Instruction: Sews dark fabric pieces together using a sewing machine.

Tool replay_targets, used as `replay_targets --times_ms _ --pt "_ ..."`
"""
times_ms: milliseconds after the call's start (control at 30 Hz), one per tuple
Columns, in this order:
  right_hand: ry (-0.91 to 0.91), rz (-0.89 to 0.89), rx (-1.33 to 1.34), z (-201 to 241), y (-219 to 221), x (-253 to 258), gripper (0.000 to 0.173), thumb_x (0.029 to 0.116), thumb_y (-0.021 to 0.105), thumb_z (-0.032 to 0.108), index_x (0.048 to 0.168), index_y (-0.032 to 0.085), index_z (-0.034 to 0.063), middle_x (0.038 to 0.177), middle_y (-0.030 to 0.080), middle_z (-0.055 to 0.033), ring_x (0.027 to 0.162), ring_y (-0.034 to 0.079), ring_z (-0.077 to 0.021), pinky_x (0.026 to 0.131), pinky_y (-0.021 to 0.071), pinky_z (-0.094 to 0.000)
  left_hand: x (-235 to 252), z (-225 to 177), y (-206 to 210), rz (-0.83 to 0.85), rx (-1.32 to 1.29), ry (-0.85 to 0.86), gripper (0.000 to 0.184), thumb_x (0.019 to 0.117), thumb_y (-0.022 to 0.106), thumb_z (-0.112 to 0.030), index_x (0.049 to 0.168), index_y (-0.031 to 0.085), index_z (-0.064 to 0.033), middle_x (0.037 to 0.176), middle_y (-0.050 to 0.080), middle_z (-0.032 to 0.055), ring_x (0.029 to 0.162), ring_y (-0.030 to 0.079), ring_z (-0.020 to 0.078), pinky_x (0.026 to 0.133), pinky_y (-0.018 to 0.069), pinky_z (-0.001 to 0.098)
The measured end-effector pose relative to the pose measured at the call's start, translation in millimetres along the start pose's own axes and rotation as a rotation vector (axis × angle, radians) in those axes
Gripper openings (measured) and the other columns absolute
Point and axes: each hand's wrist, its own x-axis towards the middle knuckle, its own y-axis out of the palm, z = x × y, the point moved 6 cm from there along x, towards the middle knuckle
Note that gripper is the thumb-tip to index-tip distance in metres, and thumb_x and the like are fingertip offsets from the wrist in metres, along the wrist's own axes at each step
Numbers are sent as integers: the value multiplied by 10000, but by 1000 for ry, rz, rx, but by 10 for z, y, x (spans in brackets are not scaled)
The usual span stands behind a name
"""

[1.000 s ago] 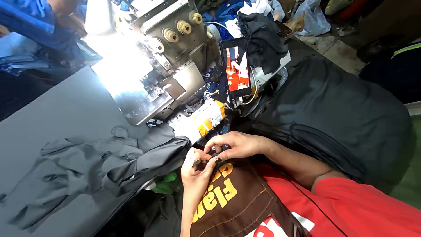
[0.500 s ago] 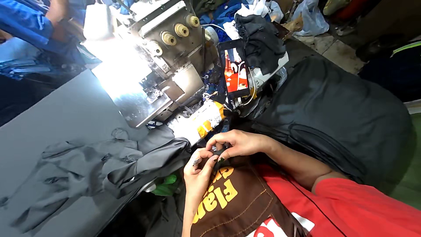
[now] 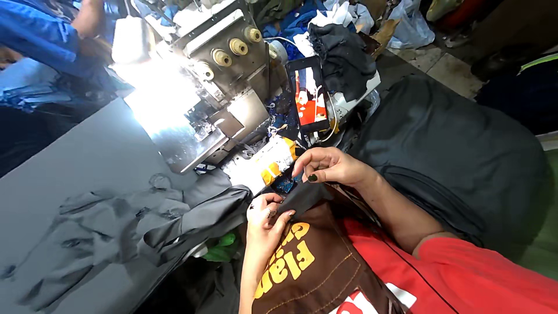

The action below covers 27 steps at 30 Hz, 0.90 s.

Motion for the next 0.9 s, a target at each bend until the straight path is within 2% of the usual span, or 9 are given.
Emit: replay_targets --times_ms 67,100,167,267,333,500,700,767,900 --pt "9 -6 -5 -1 -25 -16 233 957 646 28 1186 653 -11 883 680 11 787 613 -6 752 532 -189 6 -39 -27 -14 -175 20 233 931 757 -300 851 700 -89 1158 674 59 1140 611 120 1001 505 299" --pt "20 -8 -11 -12 -28 -19 232 957 641 22 1186 653 -16 874 675 9 783 611 -7 751 531 -190 11 -56 -35 -15 -278 34 203 932 758 -249 850 687 -77 1179 671 68 1156 616 134 999 523 292" --pt "38 -2 -32 -41 -15 -15 234 955 633 19 1184 654 -25 881 678 10 780 605 1 742 523 -181 25 -102 -54 -11 -454 40 135 940 739 -182 881 691 -71 1209 678 71 1189 623 166 1019 531 317" --pt "65 37 -67 -91 33 -10 236 963 623 26 1190 654 -30 858 657 28 735 565 27 690 485 -149 49 -176 -82 -13 -613 65 84 961 709 -167 1013 730 -105 1227 706 44 1225 635 195 1054 529 356" --pt "86 69 -73 -122 70 -6 243 968 620 25 1201 650 -36 800 628 47 700 546 35 667 470 -140 54 -206 -88 -27 -647 76 108 960 711 -156 1063 737 -135 1211 718 28 1211 647 188 1049 534 354" --pt "91 115 -77 -150 129 9 250 977 603 24 1215 638 -43 781 610 56 689 539 39 657 466 -133 10 -220 -58 -76 -694 33 184 928 742 -115 1106 746 -163 1180 733 -29 1132 675 102 994 559 284" --pt "84 128 -91 -147 142 8 257 975 600 25 1219 636 -45 781 601 53 689 525 43 652 453 -131 21 -212 -90 -77 -718 71 104 908 767 -126 1004 736 -150 1102 678 -12 1100 644 128 969 551 289" --pt "81 134 -106 -144 143 9 259 975 599 30 1220 636 -46 781 597 54 687 521 42 650 451 -132 13 -202 -100 -70 -711 68 116 899 778 -125 1005 740 -152 1106 677 -16 1095 642 122 963 550 282" --pt "84 138 -107 -136 151 2 261 971 602 21 1221 636 -49 773 589 57 688 519 43 652 446 -128 -15 -228 -73 -28 -713 22 236 884 789 -95 1108 746 -156 1176 718 -26 1107 672 100 956 574 273"
